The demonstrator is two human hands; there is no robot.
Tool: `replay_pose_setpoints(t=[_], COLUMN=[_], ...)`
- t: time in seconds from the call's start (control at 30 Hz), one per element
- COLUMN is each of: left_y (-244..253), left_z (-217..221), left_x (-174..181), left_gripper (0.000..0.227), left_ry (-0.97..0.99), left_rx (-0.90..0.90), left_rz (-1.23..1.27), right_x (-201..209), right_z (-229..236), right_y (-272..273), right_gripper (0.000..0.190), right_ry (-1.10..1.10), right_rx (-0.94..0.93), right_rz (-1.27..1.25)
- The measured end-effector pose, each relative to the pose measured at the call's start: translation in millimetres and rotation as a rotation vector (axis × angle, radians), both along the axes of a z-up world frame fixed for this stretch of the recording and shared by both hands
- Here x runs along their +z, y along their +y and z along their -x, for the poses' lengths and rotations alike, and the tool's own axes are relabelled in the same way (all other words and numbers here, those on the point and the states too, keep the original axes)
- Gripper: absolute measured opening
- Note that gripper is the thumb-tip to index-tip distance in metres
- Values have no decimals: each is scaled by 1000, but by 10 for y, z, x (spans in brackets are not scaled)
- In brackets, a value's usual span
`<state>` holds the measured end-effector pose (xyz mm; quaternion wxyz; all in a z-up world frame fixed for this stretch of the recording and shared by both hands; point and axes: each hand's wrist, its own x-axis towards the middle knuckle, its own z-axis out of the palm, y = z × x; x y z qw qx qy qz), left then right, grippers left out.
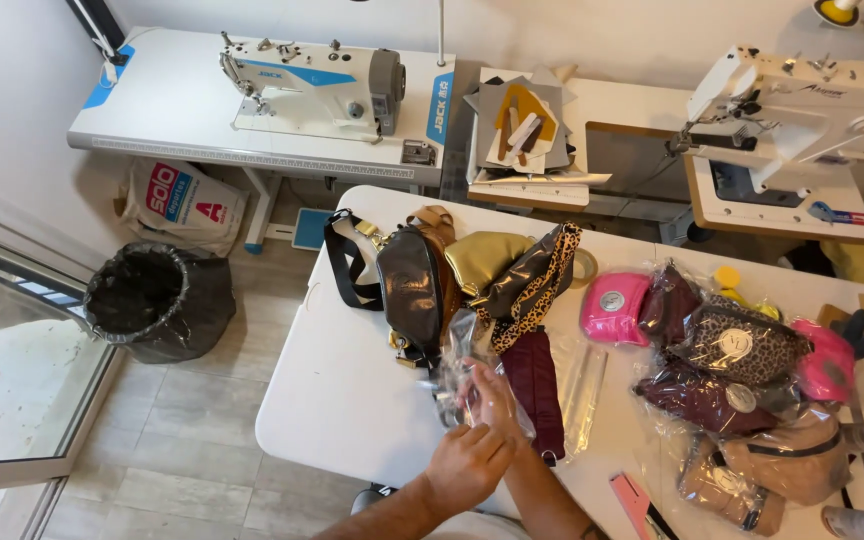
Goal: The person seals a leopard-print bag in a clear plastic bag using a pink handheld sealer. They then retrieve a maroon bag from a shelf, attach a star-patterned strap, and place the bag into a new plastic bag. Finally, they seal the second bag with the sealer.
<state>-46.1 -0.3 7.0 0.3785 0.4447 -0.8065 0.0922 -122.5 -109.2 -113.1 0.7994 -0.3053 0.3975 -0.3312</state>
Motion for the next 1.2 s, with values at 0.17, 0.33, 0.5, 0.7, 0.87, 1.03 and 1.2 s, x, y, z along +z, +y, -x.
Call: replay_pose_setpoints(t=[0.17, 0.33, 0.5, 0.7, 0.87, 1.03, 1.2], left_y=[210, 179, -328, -443, -573, -466, 5], left_z=[-52, -313, -1025, -1265, -1535, -1718, -1158], left_x=[78, -53, -474, -487, -649, -699, -889], left_gripper=[9, 51, 71, 23, 42, 47, 61], left_ry=[-20, 210, 864, 1161, 1354, 1215, 408], left_rx=[-150, -155, 473, 429, 756, 894, 748], left_rz=[-60, -104, -628, -989, -898, -851, -406], right_x=[586, 896, 835, 730, 1007, 959, 682], right_z=[123, -173, -70, 62, -26, -1, -48], right_y=[32, 76, 201, 46, 343, 391, 444], right_gripper=[57, 88, 103, 83, 83, 99, 108], right_ry=[-460, -246, -592, -421, -219, -146, -210], right_rx=[43, -211, 165, 14, 211, 100, 289], right_rz=[619, -97, -148, -144, -46, -291, -223])
